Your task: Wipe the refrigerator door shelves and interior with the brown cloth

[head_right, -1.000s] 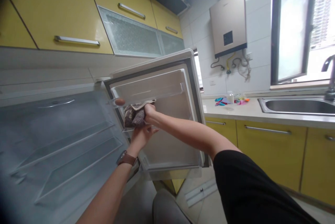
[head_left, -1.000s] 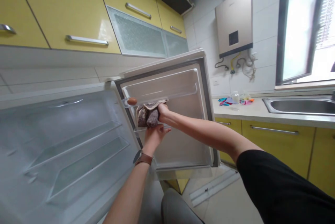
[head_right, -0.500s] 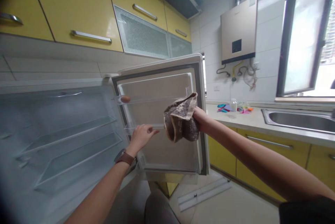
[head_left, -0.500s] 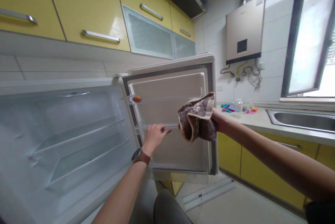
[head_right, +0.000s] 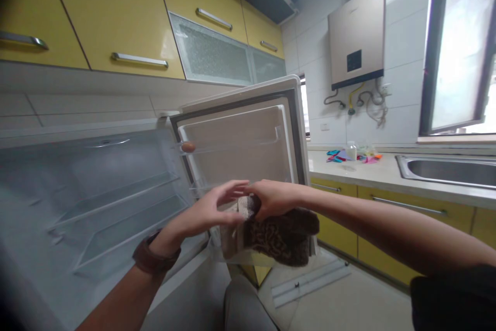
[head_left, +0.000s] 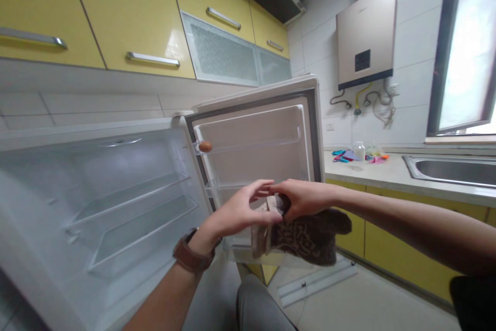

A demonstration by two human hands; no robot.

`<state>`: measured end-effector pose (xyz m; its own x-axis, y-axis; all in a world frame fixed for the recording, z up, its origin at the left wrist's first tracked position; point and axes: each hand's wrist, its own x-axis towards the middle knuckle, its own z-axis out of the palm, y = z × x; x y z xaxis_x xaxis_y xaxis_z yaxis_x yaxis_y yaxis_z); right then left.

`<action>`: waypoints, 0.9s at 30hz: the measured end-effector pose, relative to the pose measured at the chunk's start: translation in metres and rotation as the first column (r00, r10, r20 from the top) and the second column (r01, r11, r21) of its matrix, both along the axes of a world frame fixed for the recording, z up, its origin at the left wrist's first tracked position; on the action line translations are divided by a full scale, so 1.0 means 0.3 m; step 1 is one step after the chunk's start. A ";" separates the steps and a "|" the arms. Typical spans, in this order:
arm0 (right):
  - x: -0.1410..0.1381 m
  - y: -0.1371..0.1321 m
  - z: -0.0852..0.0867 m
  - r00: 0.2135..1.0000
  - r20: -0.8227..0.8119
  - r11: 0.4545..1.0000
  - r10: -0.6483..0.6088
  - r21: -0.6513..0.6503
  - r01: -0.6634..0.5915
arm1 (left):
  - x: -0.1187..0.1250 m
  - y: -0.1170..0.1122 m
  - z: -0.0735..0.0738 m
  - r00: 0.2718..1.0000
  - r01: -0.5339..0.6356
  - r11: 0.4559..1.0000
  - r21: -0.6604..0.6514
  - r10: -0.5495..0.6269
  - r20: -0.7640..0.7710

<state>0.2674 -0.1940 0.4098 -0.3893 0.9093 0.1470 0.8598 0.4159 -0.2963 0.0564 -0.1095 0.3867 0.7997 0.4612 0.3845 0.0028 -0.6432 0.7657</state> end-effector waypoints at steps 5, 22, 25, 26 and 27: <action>-0.018 -0.010 -0.014 0.993 -0.117 0.999 -0.011 0.044 0.016 | 0.006 -0.043 -0.011 0.977 -0.191 0.970 0.153 0.203 -0.064; -0.096 0.025 -0.044 0.992 -0.113 0.998 0.056 0.028 -0.053 | -0.242 0.051 -0.053 0.947 -0.319 0.940 0.118 0.322 -0.010; -0.171 0.061 -0.047 0.993 -0.007 0.991 0.118 0.069 -0.117 | -0.180 0.011 -0.108 0.966 -0.227 0.969 0.100 0.237 -0.101; -0.191 0.069 -0.050 0.991 0.002 0.989 0.131 0.070 -0.131 | -0.157 0.004 -0.129 0.966 -0.220 0.974 0.051 0.225 -0.127; -0.206 0.075 -0.051 0.991 0.000 0.988 0.136 0.071 -0.135 | -0.139 0.003 -0.149 0.966 -0.223 0.975 -0.004 0.220 -0.134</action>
